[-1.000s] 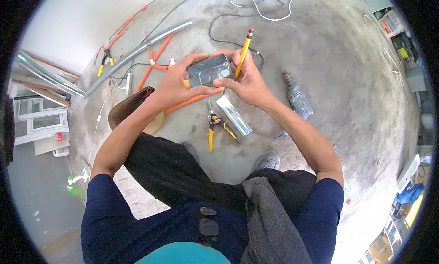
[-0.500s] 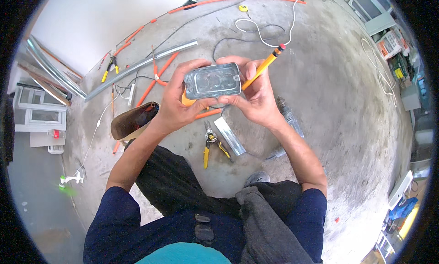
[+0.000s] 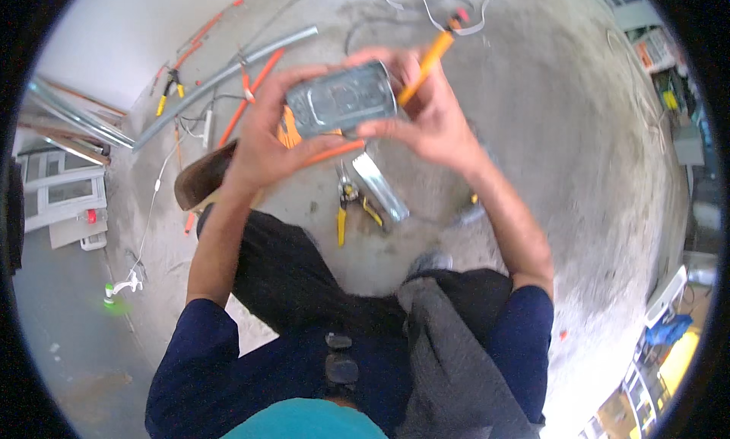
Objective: The person marks a metal bracket and an electrical junction box with a pencil, uses a drill to make a hole in the bracket, and then reaches into a tool bag to retrieve components.
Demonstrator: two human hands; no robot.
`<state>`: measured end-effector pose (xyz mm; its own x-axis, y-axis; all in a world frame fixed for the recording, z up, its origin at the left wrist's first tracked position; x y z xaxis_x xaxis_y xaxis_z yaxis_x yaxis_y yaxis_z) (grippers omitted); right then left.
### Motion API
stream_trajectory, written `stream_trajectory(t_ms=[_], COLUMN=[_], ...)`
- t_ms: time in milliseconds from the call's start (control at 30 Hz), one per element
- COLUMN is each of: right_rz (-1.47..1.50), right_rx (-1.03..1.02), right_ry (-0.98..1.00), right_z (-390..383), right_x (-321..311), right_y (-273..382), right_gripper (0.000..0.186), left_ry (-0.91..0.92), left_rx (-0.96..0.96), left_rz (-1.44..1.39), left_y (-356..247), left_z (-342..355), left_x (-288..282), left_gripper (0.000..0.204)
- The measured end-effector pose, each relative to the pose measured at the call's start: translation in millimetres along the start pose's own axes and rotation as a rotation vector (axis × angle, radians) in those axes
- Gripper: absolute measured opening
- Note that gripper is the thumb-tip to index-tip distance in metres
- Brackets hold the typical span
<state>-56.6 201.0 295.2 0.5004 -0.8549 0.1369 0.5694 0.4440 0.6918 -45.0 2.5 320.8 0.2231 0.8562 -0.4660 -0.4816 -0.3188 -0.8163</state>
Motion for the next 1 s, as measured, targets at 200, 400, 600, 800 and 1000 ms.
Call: stream_trajectory(t_ms=[200,400,600,800,1000], right_rz=[0.122,0.024,0.055,0.086,-0.733], right_rx=[0.124,0.19,0.287,0.369,1.061], right_ry=[0.174,0.224,0.218,0.055,0.341], right_z=[-14,-38,-53,-64,-227], right_x=[5,15,29,12,-28], right_y=[-41,-77,-110,-148,-231], right_gripper=[0.056,0.056,0.054,0.06,0.069], left_ry=[0.545,0.585,0.685,0.654,0.291], left_rx=[-0.62,-1.019,-1.076,-1.001,-1.105], left_rz=[-0.689,-0.799,-0.934,-0.9,-0.893], left_y=[73,120,141,159,176], left_z=[3,-23,-48,-48,-37], left_x=[-6,22,20,-5,-33], left_gripper=[0.072,0.064,0.062,0.059,0.046])
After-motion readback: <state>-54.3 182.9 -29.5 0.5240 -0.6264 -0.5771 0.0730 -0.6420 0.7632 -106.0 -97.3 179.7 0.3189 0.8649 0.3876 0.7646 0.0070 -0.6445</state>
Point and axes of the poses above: each hand's wrist, its own z-axis towards the middle knuckle, its own x-axis out of the palm, y = z × x, the point moved 5 cm from there along z, towards the middle knuckle, and after that the axes turned 15 degrees about -x, right-handed, at the moved point
